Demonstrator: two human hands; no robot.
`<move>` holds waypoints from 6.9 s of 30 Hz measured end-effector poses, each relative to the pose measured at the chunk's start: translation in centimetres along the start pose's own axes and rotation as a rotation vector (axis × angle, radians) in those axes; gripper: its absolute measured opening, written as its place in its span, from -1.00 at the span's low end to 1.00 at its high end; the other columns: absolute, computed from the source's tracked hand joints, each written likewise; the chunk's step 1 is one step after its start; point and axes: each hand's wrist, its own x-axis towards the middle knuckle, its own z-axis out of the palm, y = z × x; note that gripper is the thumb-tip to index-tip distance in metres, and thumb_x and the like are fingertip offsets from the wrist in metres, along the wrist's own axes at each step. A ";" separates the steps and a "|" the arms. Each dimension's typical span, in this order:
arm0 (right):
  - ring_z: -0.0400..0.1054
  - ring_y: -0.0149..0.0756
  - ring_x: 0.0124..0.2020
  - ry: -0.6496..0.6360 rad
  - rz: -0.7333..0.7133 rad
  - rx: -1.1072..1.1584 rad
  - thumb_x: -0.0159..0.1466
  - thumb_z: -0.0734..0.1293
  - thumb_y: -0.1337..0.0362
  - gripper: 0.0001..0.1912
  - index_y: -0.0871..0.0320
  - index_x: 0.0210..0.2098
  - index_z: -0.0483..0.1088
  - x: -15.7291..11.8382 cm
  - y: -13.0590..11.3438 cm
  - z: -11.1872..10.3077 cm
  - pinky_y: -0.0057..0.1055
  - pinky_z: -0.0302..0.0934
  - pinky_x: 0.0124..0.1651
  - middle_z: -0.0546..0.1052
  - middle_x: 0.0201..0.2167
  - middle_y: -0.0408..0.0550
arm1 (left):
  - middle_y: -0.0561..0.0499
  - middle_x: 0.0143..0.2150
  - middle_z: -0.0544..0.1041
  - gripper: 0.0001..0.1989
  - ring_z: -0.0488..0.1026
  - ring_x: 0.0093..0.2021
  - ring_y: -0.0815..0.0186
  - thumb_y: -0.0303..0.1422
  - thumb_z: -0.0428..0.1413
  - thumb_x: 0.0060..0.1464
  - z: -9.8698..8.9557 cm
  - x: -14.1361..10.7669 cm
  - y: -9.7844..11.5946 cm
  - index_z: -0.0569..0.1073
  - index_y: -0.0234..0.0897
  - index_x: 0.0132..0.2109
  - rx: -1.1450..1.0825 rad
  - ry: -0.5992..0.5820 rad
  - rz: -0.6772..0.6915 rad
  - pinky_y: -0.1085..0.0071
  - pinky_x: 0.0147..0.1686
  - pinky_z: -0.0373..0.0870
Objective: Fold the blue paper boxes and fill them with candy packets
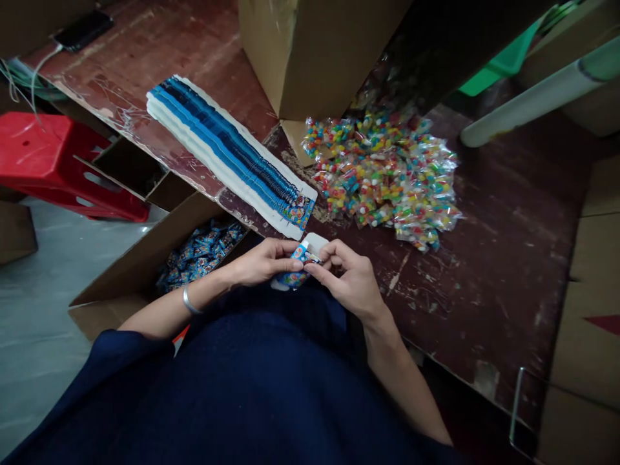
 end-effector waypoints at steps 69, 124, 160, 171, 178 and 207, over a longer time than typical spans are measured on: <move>0.49 0.04 -0.02 0.614 -0.100 -0.859 0.38 0.37 0.19 -0.84 0.14 -0.15 0.51 6.0 9.5 -5.8 -0.09 0.36 0.06 0.66 -0.13 0.15 | -0.02 -0.22 0.63 -0.75 0.52 -0.31 0.29 -0.32 0.26 0.12 -4.5 -2.9 1.3 0.57 -0.25 -0.04 0.741 -0.228 -0.230 0.44 -0.31 0.37; 0.52 -0.29 -0.29 0.335 -0.001 0.323 0.23 0.55 0.07 -0.72 0.09 -0.37 0.48 1.8 -0.5 1.7 -0.35 0.45 -0.22 0.61 -0.32 -0.09 | 0.00 -0.13 0.42 -0.62 0.46 -0.16 0.36 -0.26 0.31 0.20 2.1 0.7 -2.6 0.31 -0.19 0.02 0.126 0.355 0.396 0.46 -0.16 0.50; 0.64 -0.10 -0.03 0.334 -0.532 -0.482 0.33 0.40 0.40 -0.81 0.01 -0.12 0.58 1.9 3.5 2.5 -0.08 0.56 0.08 0.72 -0.08 0.00 | -0.20 -0.13 0.67 -0.50 0.68 -0.19 0.20 0.05 0.33 0.11 -2.7 -0.3 -0.5 0.47 -0.35 -0.17 -0.179 0.305 0.008 0.26 -0.12 0.60; 0.49 -0.31 -0.40 0.163 -0.205 -0.237 0.32 0.46 0.08 -0.36 0.06 0.33 0.31 -0.3 0.0 1.4 -0.34 0.49 -0.28 0.59 -0.30 -0.12 | -0.21 -0.02 0.69 -0.45 0.66 -0.08 0.18 -0.20 0.53 -0.15 -1.1 1.1 -0.3 0.64 -0.33 -0.01 -0.300 0.058 0.000 0.28 0.02 0.53; 0.32 -0.42 -0.62 -0.007 -0.042 -0.023 0.27 0.50 0.04 -0.69 0.07 -0.32 0.36 0.8 -0.6 -0.5 -0.46 0.24 -0.51 0.46 -0.61 -0.28 | -0.10 -0.15 0.71 -0.49 0.63 -0.16 0.22 -0.21 0.53 -0.18 -0.4 0.3 -0.5 0.68 -0.31 -0.05 -0.108 0.066 -0.034 0.32 -0.08 0.53; 0.55 -0.29 -0.20 0.471 -0.132 0.387 0.30 0.51 0.15 -0.80 0.05 -0.18 0.45 1.6 1.2 3.8 -0.35 0.46 -0.08 0.61 -0.24 -0.11 | 0.03 -0.19 0.52 -0.40 0.53 -0.29 0.38 -0.24 0.47 -0.05 1.8 0.6 -1.6 0.32 -0.22 0.01 0.159 0.413 0.289 0.57 -0.40 0.47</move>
